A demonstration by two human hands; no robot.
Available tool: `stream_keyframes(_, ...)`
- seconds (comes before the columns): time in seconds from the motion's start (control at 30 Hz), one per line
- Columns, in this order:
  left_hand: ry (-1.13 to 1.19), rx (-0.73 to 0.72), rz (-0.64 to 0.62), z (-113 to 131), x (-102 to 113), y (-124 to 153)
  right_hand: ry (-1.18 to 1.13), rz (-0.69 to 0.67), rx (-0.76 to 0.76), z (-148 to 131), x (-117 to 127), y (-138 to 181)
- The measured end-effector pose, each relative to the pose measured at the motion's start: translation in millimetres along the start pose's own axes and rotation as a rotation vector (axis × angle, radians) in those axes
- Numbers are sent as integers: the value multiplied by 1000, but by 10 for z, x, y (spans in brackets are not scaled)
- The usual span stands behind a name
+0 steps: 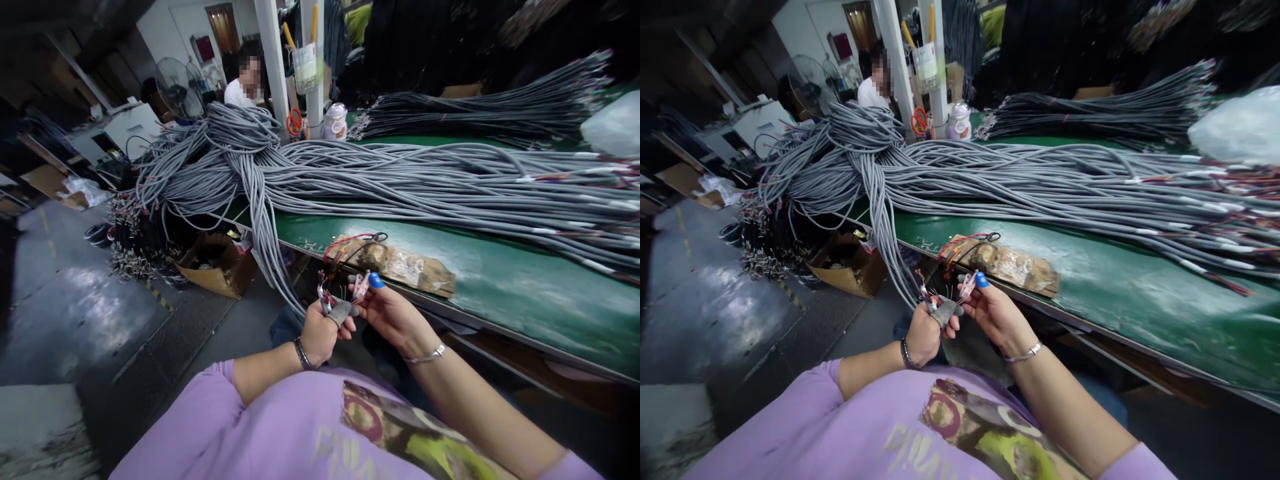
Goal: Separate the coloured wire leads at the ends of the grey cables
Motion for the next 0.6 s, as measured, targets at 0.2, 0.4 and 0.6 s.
stream_keyframes(0.2,-21,33,-26,-61,0,-11,20,21,69,-7,31,-29)
stream_keyframes(0.4,-60,39,-46,-73,16,11,38,-20,29,21,4,3)
stream_keyframes(0.6,-119,19,-104,-59,84,80,252,-212,-147,48,20,173)
Point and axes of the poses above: each hand's wrist, its own y-axis away from the middle knuckle, its own x-axis out of the back of the hand, z = x × y, the point moved 6 cm from there along -y, towards the middle knuckle, and after that the axes turned 11 degrees about y, right-handed, at the moved point
